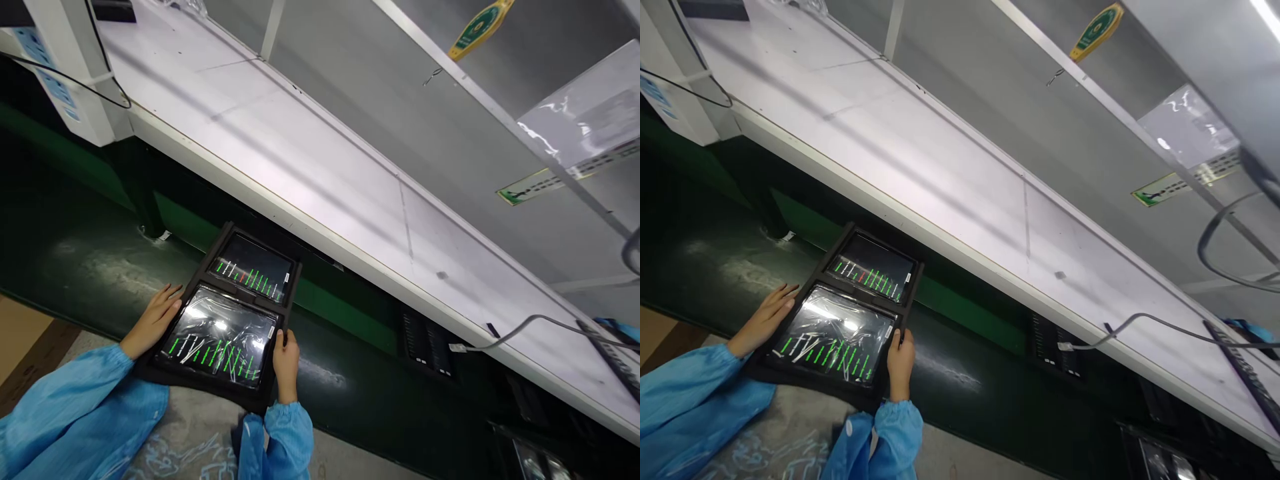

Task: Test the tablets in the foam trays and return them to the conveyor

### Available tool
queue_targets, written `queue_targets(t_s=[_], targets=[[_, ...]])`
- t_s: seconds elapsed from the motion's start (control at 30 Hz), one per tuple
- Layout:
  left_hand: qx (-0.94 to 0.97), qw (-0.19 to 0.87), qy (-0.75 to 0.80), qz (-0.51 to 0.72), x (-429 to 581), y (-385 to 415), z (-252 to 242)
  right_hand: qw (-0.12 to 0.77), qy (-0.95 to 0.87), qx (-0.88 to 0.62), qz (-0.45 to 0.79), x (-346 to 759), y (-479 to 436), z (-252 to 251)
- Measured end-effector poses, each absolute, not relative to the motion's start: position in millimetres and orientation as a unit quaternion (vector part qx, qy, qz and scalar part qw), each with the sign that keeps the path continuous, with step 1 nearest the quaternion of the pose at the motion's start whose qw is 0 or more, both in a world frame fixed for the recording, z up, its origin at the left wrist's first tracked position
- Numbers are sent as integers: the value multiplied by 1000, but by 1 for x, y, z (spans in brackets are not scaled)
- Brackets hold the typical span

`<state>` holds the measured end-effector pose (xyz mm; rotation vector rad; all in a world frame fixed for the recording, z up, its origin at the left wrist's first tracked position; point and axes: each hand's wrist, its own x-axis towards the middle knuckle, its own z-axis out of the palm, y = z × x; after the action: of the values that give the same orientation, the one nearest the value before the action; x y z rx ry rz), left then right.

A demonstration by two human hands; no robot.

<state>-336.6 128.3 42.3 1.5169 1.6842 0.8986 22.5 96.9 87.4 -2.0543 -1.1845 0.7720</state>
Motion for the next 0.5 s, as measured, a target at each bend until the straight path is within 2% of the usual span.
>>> queue_targets(t_s=[0.17, 0.33, 0.43, 0.5], targets=[[585, 441, 602, 320, -315, 145, 60, 330, -409, -814, 247, 42, 85, 96], [661, 568, 434, 230, -213, 143, 97, 335, -308, -872, 182, 138, 9, 126], [713, 583, 338, 193, -167, 134, 121, 349, -172, -908, 155, 187, -59, 123], [733, 565, 328, 188, -162, 136, 129, 329, -95, -929, 137, 200, -93, 108]])
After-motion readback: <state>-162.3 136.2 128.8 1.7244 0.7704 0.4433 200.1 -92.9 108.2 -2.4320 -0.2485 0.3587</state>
